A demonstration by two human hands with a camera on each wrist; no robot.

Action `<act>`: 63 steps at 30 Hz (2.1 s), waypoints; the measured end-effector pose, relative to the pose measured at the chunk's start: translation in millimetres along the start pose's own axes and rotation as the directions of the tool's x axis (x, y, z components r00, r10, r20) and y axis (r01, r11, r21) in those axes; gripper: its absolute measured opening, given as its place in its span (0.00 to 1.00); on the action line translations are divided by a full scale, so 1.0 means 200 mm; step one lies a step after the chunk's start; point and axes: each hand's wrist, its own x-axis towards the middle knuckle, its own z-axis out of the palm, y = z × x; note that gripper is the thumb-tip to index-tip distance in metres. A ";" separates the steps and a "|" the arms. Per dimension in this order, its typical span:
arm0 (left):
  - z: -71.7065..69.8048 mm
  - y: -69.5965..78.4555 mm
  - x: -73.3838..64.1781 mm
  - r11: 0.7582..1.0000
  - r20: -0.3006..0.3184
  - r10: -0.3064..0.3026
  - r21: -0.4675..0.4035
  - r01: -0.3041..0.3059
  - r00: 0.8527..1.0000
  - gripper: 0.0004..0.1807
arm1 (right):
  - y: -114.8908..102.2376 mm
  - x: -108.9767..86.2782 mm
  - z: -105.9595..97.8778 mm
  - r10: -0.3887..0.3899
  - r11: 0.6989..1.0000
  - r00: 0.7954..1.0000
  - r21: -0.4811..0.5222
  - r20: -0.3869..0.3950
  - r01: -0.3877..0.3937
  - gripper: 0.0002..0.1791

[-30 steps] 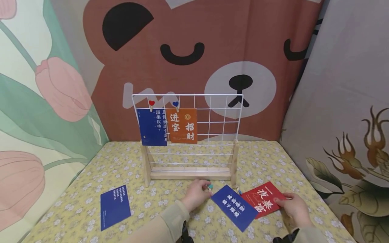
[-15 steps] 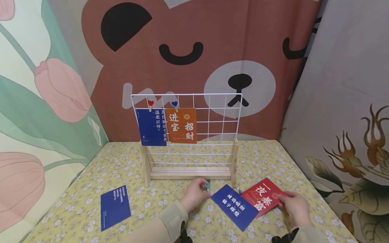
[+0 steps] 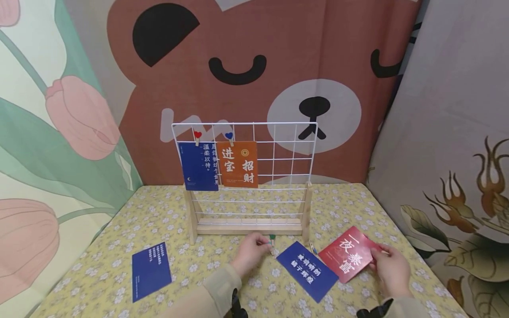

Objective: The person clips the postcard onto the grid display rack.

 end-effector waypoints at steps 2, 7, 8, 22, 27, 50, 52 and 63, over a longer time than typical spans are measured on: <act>-0.02 0.01 0.00 1.000 0.015 0.001 0.010 -0.002 1.000 0.04 | -0.02 -0.01 0.00 -0.007 1.000 1.000 -0.005 -0.006 0.007 0.27; -0.04 0.03 -0.01 0.998 0.053 0.005 0.058 -0.008 0.999 0.04 | -0.06 -0.03 0.00 -0.032 0.999 0.999 -0.025 -0.012 0.032 0.27; -0.05 0.03 -0.01 0.997 0.057 0.005 0.070 -0.009 0.998 0.04 | -0.07 -0.04 0.00 -0.044 0.999 0.999 -0.033 -0.015 0.043 0.27; -0.08 0.04 0.01 0.981 0.121 0.036 0.186 -0.058 0.992 0.07 | -0.15 -0.12 0.02 -0.195 0.965 0.980 -0.186 -0.029 0.187 0.26; -0.09 0.06 -0.01 0.954 0.143 0.030 0.292 -0.072 0.989 0.09 | -0.16 -0.14 0.02 -0.226 0.954 0.974 -0.207 -0.029 0.215 0.26; -0.16 0.09 -0.03 0.995 0.112 0.002 0.101 -0.014 0.994 0.09 | -0.25 -0.17 -0.01 -0.312 0.950 0.941 -0.051 -0.129 0.308 0.26; -0.17 0.10 -0.03 0.994 0.111 0.000 0.104 -0.012 0.994 0.10 | -0.27 -0.18 -0.02 -0.333 0.942 0.932 -0.018 -0.144 0.334 0.25; -0.30 0.19 -0.01 0.998 0.063 0.034 0.042 -0.037 0.997 0.08 | -0.46 -0.27 -0.04 -0.503 0.852 0.862 0.132 -0.061 0.506 0.23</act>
